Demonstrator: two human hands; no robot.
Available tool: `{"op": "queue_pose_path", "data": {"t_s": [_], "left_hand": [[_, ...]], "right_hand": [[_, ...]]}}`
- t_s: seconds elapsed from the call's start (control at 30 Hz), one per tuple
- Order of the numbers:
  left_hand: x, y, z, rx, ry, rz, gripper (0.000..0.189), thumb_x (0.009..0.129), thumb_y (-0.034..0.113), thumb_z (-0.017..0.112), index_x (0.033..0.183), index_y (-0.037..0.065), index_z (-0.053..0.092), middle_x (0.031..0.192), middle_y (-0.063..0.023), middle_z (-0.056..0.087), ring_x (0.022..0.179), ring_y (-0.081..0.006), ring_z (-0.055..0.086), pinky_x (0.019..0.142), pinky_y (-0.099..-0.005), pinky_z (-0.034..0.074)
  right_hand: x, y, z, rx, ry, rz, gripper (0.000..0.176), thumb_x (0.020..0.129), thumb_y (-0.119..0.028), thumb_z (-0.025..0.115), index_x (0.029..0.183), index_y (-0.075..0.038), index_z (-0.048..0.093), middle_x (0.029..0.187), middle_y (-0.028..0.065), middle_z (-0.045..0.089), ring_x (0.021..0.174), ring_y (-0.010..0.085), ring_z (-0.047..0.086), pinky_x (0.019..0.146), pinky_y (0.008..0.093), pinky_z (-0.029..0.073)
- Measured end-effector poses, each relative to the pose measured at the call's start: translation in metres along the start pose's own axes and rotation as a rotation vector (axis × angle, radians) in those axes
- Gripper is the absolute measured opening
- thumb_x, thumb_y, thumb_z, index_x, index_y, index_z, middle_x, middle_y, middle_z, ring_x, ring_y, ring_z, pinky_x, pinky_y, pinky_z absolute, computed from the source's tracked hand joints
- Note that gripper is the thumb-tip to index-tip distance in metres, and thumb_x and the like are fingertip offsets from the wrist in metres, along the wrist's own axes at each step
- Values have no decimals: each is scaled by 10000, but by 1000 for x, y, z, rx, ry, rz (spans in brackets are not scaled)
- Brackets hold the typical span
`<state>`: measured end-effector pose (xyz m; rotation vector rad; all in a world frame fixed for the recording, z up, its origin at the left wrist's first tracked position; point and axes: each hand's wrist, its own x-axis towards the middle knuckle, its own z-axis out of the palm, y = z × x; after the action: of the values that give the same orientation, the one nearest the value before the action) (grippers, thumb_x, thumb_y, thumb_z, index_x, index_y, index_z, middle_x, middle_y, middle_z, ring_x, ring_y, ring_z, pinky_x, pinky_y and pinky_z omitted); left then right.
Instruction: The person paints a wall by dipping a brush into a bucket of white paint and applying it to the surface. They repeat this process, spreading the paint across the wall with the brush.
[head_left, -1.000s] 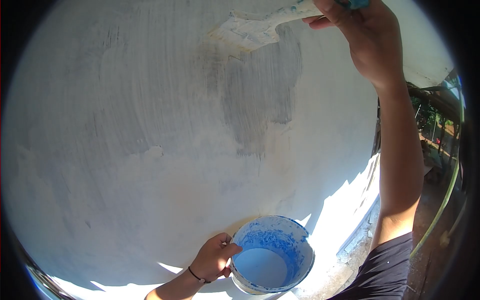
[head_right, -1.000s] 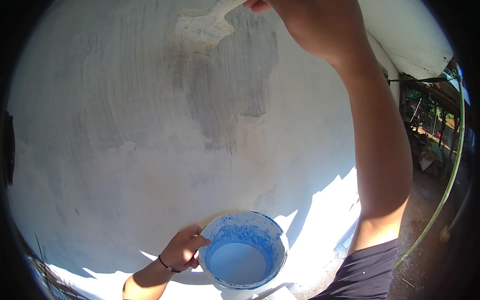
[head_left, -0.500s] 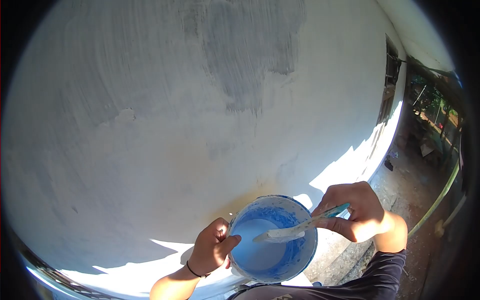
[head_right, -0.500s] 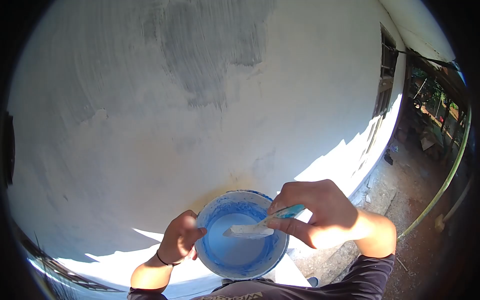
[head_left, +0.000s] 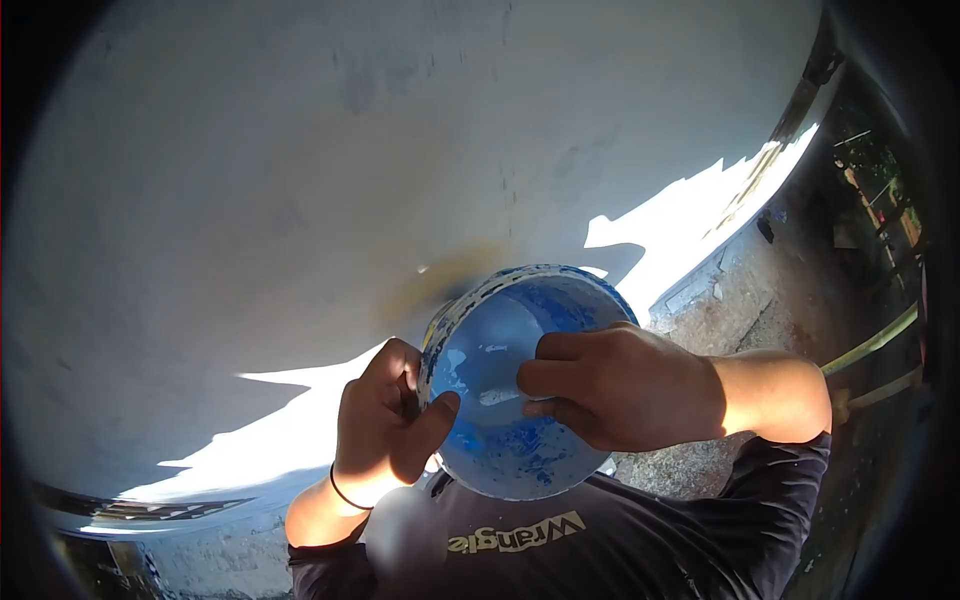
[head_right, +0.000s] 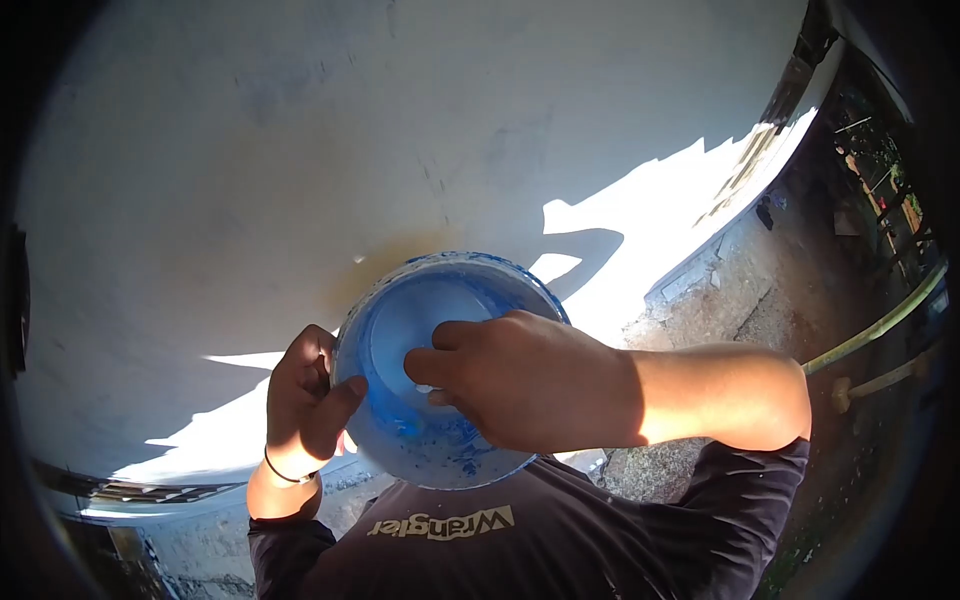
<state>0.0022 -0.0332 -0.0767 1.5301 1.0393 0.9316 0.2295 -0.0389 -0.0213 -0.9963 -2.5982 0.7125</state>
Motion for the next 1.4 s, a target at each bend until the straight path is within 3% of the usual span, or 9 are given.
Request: {"op": "queue_pose_path", "data": {"t_s": [0.33,0.43,0.57,0.8,0.87,1.0,1.1,1.2,1.4], "left_hand": [[0,-12,5,-159,14,-79,148,768,-6,578,832,4,445,608,8,488,519,-9,393,468,-174,282],[0,-14,7,-183,-7,-96,141,772,-8,573,820,0,441,587,-14,505,454,-29,429,420,-187,303],[4,-17,9,-196,-31,-141,146,790,2,563,812,-10,419,561,-50,520,352,-82,470,329,-216,317],[10,-23,3,-299,-34,-253,159,809,24,549,843,-26,402,555,-81,527,339,-115,485,278,-216,334],[10,-24,3,-291,-34,-244,163,812,29,548,845,-26,398,555,-87,528,334,-120,482,278,-219,335],[9,-34,2,-269,-13,-236,172,816,38,550,842,-24,392,549,-98,522,320,-134,474,276,-225,335],[9,-39,4,-265,12,-247,175,814,44,556,831,-22,394,534,-97,512,314,-141,474,274,-230,334],[7,-39,5,-202,17,-255,177,812,47,561,817,-18,397,521,-91,501,320,-145,487,275,-231,333],[4,-43,11,-130,31,-254,154,787,38,546,856,-56,445,579,-131,552,288,-147,451,259,-226,332]], "right_hand": [[-19,11,21,99,162,16,197,803,-88,625,966,-36,528,779,131,570,630,306,626,536,376,509],[-28,9,13,141,404,131,141,791,-47,659,858,32,564,748,154,627,635,216,658,554,274,525],[-47,11,-1,353,683,236,163,806,-94,661,833,51,591,775,117,626,597,150,632,501,240,498],[-62,14,-13,673,1088,134,153,859,-54,540,914,84,499,752,141,584,616,235,644,546,323,583],[-67,18,-13,840,1168,249,152,863,-48,520,924,89,493,769,166,597,618,271,654,537,332,586],[-70,40,13,801,1018,361,131,869,-61,554,907,59,521,758,154,617,637,205,648,557,287,568],[-65,36,33,384,849,156,113,831,-36,621,870,41,548,760,104,628,642,137,624,563,244,506],[-55,30,37,-163,691,13,143,735,3,660,829,14,553,741,122,603,596,193,621,501,274,485],[-39,28,57,-157,552,-43,151,716,-2,657,823,7,551,721,120,580,577,239,613,460,315,481]]}}
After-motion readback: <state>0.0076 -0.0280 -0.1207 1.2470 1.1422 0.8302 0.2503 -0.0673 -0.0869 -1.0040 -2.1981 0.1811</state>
